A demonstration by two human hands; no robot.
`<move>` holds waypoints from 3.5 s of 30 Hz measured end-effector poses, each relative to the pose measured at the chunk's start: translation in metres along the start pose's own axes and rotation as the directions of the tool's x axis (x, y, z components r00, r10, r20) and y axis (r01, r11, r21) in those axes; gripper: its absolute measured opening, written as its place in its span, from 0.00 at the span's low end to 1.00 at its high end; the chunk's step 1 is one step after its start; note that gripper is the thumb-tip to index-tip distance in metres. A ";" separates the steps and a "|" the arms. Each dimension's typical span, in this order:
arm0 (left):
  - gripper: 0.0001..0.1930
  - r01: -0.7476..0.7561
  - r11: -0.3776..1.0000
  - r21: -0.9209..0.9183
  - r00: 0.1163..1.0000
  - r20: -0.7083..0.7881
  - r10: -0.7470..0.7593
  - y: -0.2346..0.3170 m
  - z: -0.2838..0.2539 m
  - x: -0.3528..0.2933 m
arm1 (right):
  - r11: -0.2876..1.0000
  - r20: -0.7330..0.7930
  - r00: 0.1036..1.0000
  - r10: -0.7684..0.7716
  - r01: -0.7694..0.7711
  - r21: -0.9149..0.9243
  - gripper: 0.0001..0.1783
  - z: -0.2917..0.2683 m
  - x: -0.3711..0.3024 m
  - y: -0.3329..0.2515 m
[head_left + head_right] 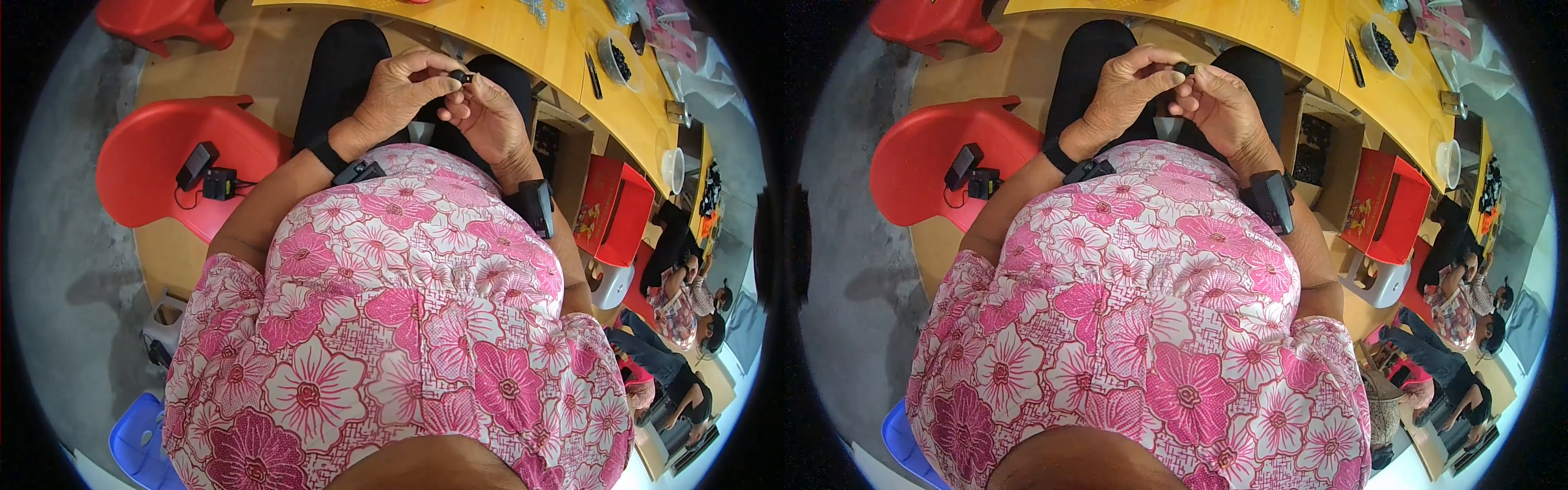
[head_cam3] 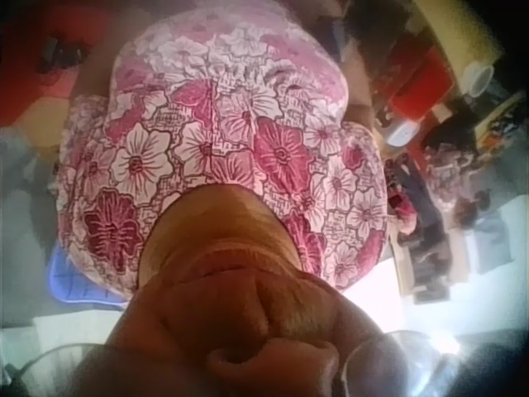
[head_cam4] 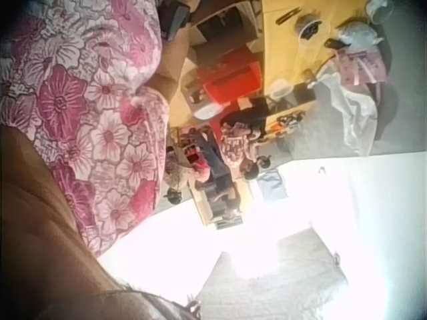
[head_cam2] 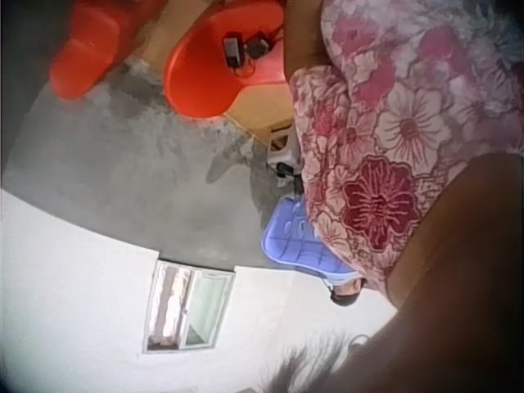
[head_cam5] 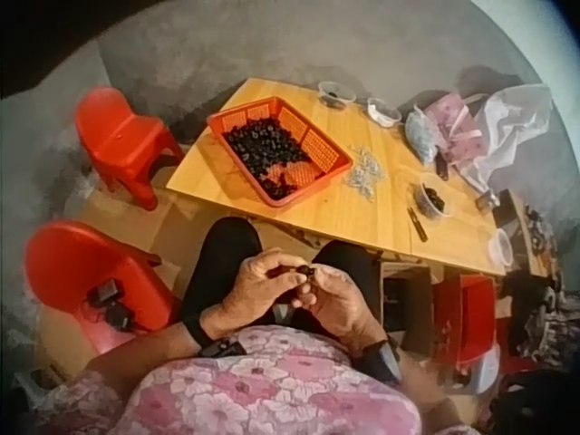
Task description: The person assembles small black plastic components by hand.
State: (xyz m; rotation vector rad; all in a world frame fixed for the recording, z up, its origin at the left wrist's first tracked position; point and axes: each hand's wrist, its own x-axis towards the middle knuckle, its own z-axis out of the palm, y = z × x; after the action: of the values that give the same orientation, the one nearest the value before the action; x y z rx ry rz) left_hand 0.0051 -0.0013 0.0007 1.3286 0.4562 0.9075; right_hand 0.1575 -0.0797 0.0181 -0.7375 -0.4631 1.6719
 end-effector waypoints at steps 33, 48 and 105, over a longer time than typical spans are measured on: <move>0.11 -0.142 0.947 0.288 0.990 0.027 0.140 0.003 -0.003 -0.001 | 0.996 0.021 0.998 0.059 -0.058 -0.062 0.13 -0.006 0.001 -0.008; 0.19 0.164 0.984 -0.069 0.976 0.157 -0.152 -0.001 0.003 -0.007 | 0.809 -0.063 0.989 -0.137 0.075 -0.583 0.12 0.008 -0.003 -0.005; 0.09 -0.090 0.909 0.407 0.996 0.056 0.074 0.011 -0.004 0.002 | 0.963 -0.085 0.990 0.115 -0.132 -0.235 0.13 0.001 -0.001 -0.017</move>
State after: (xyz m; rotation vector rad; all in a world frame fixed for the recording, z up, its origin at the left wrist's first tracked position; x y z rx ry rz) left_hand 0.0000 0.0021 0.0109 1.7570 0.5855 0.8819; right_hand 0.1688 -0.0766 0.0300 -1.0191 -0.5865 1.7167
